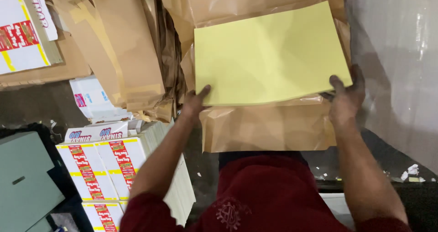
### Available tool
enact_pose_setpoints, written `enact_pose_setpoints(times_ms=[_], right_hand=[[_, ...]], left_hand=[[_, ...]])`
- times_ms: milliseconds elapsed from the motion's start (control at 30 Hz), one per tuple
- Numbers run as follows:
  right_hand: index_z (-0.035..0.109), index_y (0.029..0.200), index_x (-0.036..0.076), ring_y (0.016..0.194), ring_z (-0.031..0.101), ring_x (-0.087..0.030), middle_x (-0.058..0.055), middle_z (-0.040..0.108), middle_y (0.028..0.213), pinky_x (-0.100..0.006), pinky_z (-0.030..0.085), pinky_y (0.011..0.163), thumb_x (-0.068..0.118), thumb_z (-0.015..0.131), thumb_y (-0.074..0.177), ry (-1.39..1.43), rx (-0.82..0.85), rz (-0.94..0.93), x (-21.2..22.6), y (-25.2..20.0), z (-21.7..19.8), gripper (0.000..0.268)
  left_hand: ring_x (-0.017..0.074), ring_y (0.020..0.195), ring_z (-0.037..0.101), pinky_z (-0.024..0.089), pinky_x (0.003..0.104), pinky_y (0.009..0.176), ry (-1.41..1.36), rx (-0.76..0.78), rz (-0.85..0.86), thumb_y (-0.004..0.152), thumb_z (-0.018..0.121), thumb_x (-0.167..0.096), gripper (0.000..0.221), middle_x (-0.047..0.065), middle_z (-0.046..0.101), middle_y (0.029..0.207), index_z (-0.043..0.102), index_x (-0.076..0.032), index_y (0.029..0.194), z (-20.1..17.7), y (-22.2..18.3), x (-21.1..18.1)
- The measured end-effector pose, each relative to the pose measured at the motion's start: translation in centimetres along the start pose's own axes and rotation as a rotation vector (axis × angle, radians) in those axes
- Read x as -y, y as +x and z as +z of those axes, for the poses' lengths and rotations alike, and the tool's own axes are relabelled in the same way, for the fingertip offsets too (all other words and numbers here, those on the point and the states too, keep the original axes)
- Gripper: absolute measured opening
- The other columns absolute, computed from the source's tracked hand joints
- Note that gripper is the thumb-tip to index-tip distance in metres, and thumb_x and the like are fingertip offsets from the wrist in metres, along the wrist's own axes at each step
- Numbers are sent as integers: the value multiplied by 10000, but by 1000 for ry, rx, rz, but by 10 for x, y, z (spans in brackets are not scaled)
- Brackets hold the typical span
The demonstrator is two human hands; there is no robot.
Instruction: Unboxing a stack of paper and loading it into an industrial printing machine.
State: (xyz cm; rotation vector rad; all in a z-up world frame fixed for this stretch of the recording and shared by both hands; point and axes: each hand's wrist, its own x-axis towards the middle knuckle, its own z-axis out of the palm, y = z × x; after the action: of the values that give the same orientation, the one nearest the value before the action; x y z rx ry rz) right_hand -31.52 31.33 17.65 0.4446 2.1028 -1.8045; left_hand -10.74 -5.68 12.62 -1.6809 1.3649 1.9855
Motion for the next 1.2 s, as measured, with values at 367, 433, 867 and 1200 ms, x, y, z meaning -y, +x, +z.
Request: enact_pose_setpoints(times_ms=[367,433,867,1200], right_hand=[[674,1410,37,760,730,-165,-95,740,1073,-303,613,566,232,691,1014,-227,76,28,118,54,17,441],[699,1403,95,630,587,-147,-107,673,965,-294,473,509,377,686,1086,-244,152,77,125,52,25,424],[364,1686,44,1114,636,-122,-35,683,1266,-317,555,990,134,854,1021,-577,352,-377,31,79,-28,830],[429,1547,63,1373,538,-242,-165,472,1481,-321,507,1199,184,861,1089,-602,75,-832,-63,87,-16,641]], left_hand=[[253,965,745,646,366,862,527,316,-324,1008,568,-399,467,153,723,1149,577,-33,1298,-7,-31,-204],[279,959,757,643,391,862,513,241,-262,1014,487,-501,545,149,742,1114,599,-51,1300,-9,2,-203],[176,958,664,569,329,901,372,337,746,869,779,-233,955,63,673,1106,190,-53,1598,-38,-22,-87],[227,1393,504,408,383,1199,16,-60,1281,941,803,-367,786,100,499,1499,395,-26,1520,15,61,-26]])
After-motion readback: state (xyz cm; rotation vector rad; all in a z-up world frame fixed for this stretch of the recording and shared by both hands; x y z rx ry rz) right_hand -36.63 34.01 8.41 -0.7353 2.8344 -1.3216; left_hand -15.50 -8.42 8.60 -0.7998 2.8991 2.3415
